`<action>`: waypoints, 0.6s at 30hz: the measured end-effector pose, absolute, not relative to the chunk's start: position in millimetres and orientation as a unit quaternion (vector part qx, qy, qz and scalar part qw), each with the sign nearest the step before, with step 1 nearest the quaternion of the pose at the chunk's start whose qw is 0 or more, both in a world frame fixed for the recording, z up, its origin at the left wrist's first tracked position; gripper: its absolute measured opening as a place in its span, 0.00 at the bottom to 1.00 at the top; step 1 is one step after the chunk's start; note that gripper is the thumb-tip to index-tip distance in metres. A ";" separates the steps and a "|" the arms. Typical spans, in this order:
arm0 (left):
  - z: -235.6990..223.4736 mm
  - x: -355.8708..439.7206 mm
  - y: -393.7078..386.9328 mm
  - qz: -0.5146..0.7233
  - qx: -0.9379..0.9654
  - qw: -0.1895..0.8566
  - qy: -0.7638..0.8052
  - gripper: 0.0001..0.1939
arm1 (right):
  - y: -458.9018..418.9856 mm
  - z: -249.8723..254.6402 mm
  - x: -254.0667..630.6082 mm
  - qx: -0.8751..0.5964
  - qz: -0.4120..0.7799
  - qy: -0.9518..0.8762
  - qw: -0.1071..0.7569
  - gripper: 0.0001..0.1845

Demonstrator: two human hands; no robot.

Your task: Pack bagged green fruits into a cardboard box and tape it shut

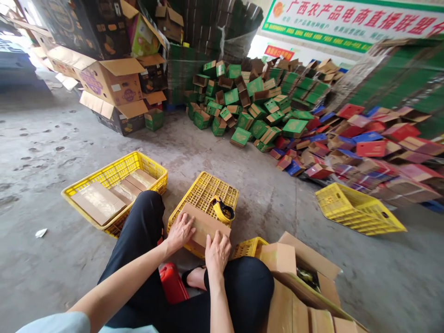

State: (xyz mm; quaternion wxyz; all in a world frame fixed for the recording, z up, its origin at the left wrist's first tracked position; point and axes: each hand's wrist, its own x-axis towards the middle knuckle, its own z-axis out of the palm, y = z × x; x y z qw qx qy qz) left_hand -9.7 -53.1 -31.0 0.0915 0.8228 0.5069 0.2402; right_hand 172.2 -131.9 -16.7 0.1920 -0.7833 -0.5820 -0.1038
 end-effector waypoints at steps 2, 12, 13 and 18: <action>-33.5 -5.6 -53.4 0.242 0.823 0.090 0.507 0.21 | -131.2 -15.0 166.8 -0.794 -0.101 -0.576 0.166 0.36; -37.1 -13.8 -45.5 0.275 0.849 0.134 0.431 0.23 | -115.0 -27.3 105.1 -0.763 0.027 -0.640 0.083 0.31; -35.7 -17.3 -42.3 0.282 0.848 0.147 0.425 0.23 | -113.2 -28.1 100.4 -0.765 0.029 -0.638 0.084 0.32; -32.8 -21.6 -34.0 0.287 0.840 0.160 0.432 0.23 | -111.7 -21.2 101.7 -0.760 0.032 -0.646 0.063 0.34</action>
